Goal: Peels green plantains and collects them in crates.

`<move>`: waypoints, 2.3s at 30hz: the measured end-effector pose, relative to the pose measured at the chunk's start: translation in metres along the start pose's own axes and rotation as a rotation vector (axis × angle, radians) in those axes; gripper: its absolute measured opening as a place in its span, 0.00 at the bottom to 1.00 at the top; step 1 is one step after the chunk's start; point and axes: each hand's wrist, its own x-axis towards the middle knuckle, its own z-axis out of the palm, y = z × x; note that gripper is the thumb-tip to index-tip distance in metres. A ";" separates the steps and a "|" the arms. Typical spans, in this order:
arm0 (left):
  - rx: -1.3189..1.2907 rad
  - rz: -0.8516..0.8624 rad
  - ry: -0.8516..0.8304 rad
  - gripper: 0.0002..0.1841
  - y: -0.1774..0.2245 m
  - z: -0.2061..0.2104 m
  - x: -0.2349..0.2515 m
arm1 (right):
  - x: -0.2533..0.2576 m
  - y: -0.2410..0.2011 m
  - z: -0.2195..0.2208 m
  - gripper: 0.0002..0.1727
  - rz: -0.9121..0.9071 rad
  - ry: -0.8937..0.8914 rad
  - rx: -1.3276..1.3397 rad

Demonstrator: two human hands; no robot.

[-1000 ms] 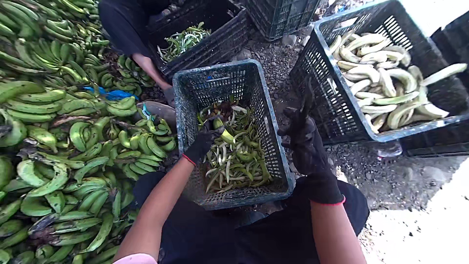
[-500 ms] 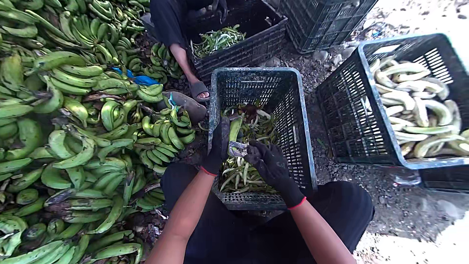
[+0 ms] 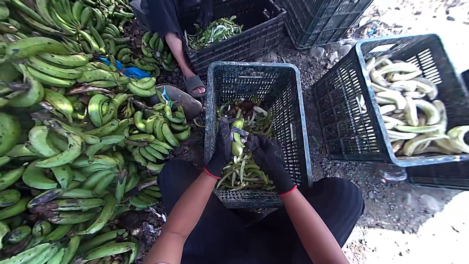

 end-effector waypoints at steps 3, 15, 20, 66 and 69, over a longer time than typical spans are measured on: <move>0.006 -0.084 0.039 0.32 -0.003 0.016 0.000 | 0.011 0.008 0.005 0.29 0.083 0.092 0.034; 0.020 -0.049 0.038 0.26 0.007 0.010 0.006 | 0.001 0.014 -0.017 0.36 0.019 0.088 0.184; 0.163 0.265 0.287 0.30 -0.005 0.000 0.009 | -0.006 0.008 0.006 0.35 -0.056 -0.071 0.067; 0.554 0.041 -0.276 0.33 -0.005 0.009 -0.007 | 0.002 0.026 0.001 0.42 0.008 0.099 0.281; 0.275 0.146 -0.094 0.33 -0.010 0.012 0.002 | -0.002 0.021 0.001 0.45 -0.016 0.107 0.304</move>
